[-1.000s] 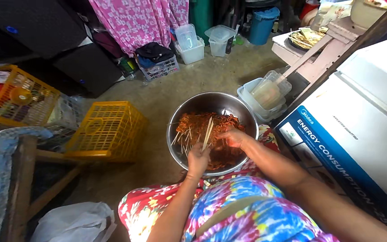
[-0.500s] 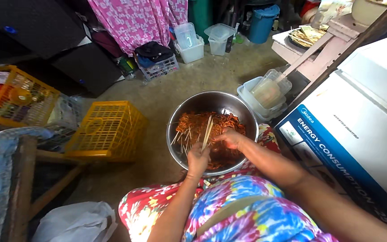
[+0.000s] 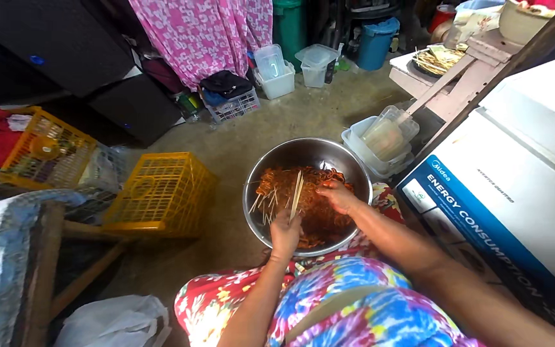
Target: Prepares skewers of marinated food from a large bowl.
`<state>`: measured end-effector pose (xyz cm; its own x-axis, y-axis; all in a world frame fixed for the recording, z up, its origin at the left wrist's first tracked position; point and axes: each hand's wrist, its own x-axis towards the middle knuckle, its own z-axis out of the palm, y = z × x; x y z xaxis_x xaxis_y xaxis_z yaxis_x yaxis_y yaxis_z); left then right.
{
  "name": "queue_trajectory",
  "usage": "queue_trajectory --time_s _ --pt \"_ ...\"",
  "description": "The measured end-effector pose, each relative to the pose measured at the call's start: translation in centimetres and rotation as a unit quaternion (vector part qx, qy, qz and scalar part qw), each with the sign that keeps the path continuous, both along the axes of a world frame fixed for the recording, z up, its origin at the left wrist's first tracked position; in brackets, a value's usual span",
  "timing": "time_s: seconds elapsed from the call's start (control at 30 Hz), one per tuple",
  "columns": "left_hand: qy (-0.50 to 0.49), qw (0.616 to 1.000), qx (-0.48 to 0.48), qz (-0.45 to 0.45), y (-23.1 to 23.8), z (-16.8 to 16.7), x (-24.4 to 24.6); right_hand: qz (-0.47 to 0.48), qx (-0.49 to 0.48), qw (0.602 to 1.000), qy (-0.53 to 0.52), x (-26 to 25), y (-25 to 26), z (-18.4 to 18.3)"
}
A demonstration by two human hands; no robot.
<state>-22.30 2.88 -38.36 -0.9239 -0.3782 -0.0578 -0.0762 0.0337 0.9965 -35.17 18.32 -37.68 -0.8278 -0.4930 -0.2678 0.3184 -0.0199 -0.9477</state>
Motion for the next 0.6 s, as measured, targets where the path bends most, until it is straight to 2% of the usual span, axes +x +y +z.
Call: queue_trajectory --time_s 0.27,0.43,0.6 --pt "-0.004 1.000 -0.002 -0.012 -0.04 -0.04 0.09 -0.012 0.055 0.996 0.062 0.23 -0.44 -0.29" --pt "-0.016 1.000 0.013 -0.007 -0.12 0.01 0.00 0.025 0.119 0.988 0.091 -0.09 -0.33 -0.72" --pt "-0.017 0.999 0.044 -0.003 -0.10 0.02 0.01 -0.015 0.106 0.974 0.198 -0.22 -0.23 -0.85"
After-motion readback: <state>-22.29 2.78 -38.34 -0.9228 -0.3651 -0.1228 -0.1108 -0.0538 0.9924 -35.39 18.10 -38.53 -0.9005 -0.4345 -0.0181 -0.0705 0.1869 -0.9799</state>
